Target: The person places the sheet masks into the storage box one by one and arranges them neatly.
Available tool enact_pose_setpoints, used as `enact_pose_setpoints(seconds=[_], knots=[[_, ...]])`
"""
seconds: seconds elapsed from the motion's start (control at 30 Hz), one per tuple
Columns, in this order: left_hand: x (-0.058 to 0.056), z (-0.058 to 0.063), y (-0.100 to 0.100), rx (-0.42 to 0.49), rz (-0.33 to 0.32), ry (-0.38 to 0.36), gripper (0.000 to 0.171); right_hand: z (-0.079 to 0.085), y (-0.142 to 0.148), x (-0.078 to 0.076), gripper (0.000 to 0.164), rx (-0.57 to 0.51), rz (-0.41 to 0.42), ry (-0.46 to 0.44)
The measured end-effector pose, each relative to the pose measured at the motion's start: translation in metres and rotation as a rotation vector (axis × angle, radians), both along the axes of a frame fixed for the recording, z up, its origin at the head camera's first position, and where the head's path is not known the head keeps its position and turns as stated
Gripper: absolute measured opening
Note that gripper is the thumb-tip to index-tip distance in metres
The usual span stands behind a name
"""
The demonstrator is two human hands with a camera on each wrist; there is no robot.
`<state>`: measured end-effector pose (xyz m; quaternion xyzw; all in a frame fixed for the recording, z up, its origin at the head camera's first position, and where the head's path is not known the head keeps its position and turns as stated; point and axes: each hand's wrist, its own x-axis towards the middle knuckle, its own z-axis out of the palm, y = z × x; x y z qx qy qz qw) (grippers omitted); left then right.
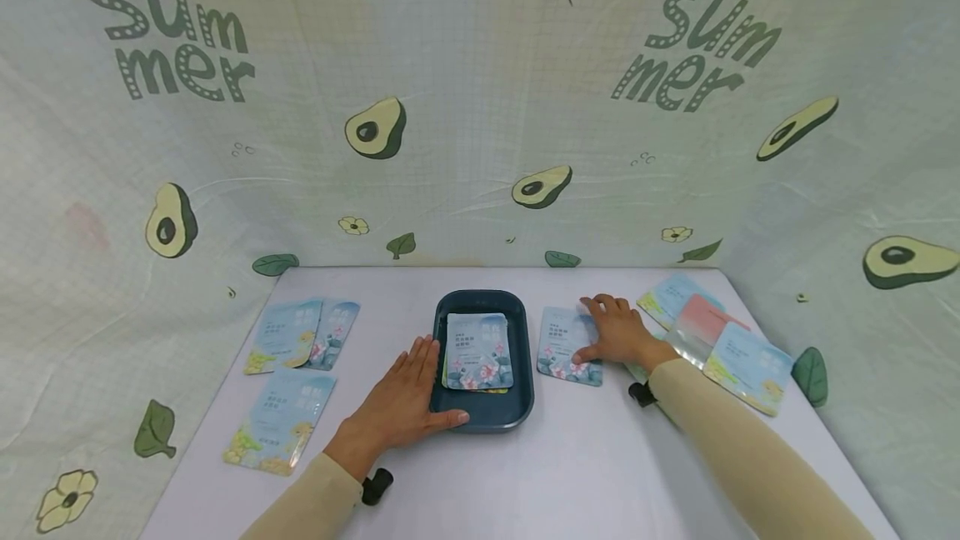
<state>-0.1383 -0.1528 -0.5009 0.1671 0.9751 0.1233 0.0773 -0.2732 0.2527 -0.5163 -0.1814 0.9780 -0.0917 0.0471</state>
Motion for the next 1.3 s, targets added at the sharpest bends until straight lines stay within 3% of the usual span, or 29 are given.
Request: enact_pose_setpoints(seconds=[0.4,0.67,0.87,1.3], knots=[[0.002,0.003,0.003,0.012,-0.001,0.002,0.126,-0.005,0.003,0.008,0.12,0.059,-0.03,-0.041],[0.002,0.004,0.002,0.02,0.003,-0.001,0.126,-0.013,0.003,0.014,0.109,0.038,0.006,0.009],[0.002,0.003,0.001,0.017,0.002,0.009,0.127,-0.017,0.001,0.016,0.102,0.091,0.015,0.041],[0.001,0.002,0.0,0.021,0.002,-0.001,0.126,-0.017,-0.004,0.031,0.084,0.095,0.03,0.153]])
